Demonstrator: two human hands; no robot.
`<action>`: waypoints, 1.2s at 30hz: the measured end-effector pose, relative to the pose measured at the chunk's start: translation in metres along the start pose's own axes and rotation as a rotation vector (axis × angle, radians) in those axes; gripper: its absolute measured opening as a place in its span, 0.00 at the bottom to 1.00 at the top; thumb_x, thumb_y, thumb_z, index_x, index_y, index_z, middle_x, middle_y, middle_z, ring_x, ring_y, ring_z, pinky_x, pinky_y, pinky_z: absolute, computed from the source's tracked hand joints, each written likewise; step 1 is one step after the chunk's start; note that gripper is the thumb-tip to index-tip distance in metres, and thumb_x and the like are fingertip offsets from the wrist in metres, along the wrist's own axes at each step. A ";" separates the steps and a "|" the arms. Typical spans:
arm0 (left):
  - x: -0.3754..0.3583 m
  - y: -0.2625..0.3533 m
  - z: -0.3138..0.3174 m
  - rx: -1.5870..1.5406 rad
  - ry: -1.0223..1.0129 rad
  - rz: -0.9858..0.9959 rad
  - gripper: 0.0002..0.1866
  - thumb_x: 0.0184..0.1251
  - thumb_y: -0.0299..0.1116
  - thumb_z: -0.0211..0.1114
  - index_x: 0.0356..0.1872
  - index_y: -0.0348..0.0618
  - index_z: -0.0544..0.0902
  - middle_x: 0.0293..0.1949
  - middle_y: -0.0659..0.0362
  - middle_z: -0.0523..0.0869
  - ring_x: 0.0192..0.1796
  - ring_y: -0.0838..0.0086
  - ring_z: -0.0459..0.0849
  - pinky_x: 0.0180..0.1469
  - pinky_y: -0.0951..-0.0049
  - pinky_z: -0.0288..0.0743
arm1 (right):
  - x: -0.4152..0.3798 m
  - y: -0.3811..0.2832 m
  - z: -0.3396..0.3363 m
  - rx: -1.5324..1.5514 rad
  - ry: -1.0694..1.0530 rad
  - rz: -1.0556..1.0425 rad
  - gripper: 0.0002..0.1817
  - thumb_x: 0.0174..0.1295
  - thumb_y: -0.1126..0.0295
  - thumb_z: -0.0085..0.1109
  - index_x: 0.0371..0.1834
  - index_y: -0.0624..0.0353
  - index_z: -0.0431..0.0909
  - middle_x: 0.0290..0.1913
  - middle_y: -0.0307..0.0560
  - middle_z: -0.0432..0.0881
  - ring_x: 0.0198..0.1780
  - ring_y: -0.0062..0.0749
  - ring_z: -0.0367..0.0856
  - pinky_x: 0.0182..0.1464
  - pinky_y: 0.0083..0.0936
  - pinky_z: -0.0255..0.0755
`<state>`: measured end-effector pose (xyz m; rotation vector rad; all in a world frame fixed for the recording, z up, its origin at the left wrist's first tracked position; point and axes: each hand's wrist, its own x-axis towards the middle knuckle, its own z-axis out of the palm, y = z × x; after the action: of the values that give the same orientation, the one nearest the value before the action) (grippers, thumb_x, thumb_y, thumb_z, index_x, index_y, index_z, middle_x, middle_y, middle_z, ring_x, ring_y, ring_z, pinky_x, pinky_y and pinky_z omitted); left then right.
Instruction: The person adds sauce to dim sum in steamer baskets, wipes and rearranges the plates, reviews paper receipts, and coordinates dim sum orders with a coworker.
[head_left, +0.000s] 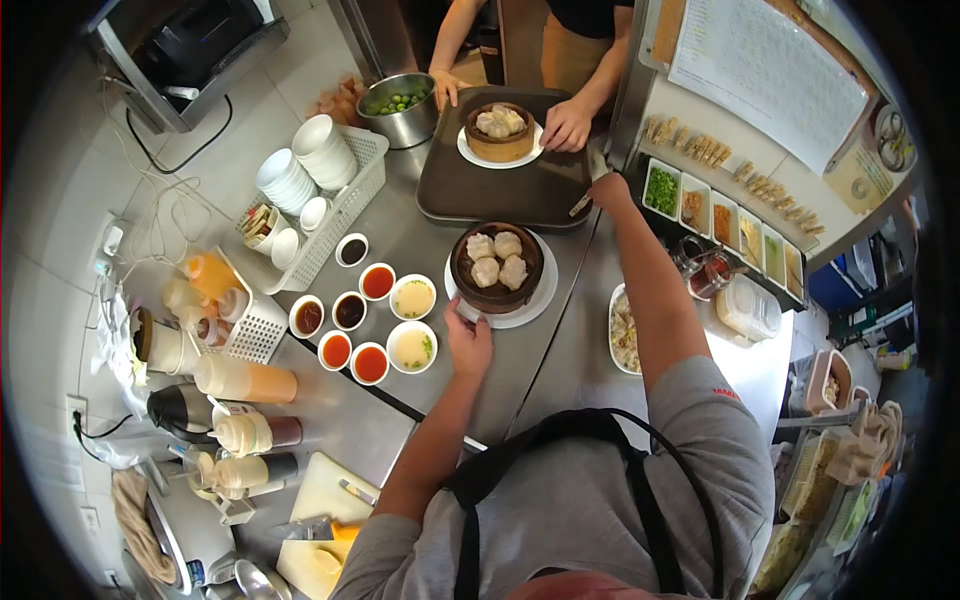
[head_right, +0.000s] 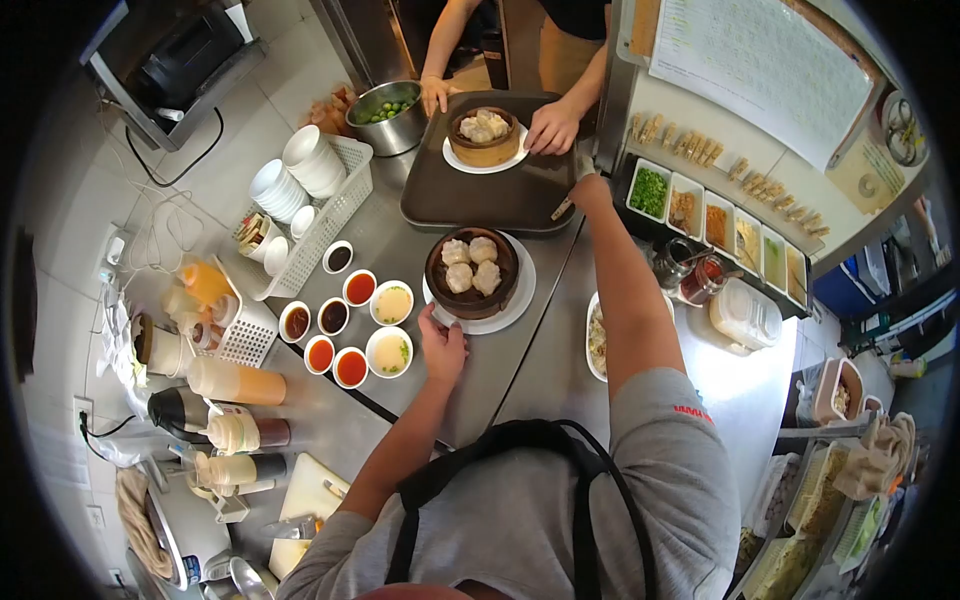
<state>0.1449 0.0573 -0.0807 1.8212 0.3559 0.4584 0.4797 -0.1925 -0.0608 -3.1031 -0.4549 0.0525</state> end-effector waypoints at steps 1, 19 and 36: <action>0.000 0.000 0.000 0.002 0.000 -0.001 0.26 0.54 0.23 0.50 0.55 0.41 0.54 0.27 0.59 0.69 0.20 0.80 0.72 0.14 0.80 0.68 | 0.001 0.002 0.005 0.104 -0.016 0.120 0.10 0.48 0.63 0.57 0.23 0.59 0.79 0.17 0.40 0.77 0.19 0.26 0.77 0.26 0.23 0.70; 0.002 -0.006 0.002 0.012 0.017 -0.001 0.25 0.54 0.22 0.51 0.54 0.41 0.56 0.26 0.59 0.69 0.19 0.80 0.71 0.14 0.80 0.67 | -0.059 -0.036 -0.075 0.187 -0.408 0.107 0.18 0.48 0.57 0.52 0.12 0.61 0.75 0.12 0.43 0.74 0.12 0.29 0.72 0.19 0.24 0.67; 0.001 -0.007 0.001 -0.067 -0.030 -0.066 0.24 0.54 0.22 0.51 0.54 0.42 0.56 0.26 0.60 0.67 0.19 0.80 0.70 0.15 0.80 0.67 | -0.013 -0.059 -0.069 0.817 -0.283 0.273 0.10 0.44 0.65 0.58 0.23 0.59 0.72 0.16 0.44 0.76 0.18 0.31 0.75 0.20 0.29 0.70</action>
<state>0.1462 0.0590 -0.0875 1.7445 0.3746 0.3918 0.4531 -0.1396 0.0091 -2.3221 0.0167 0.5326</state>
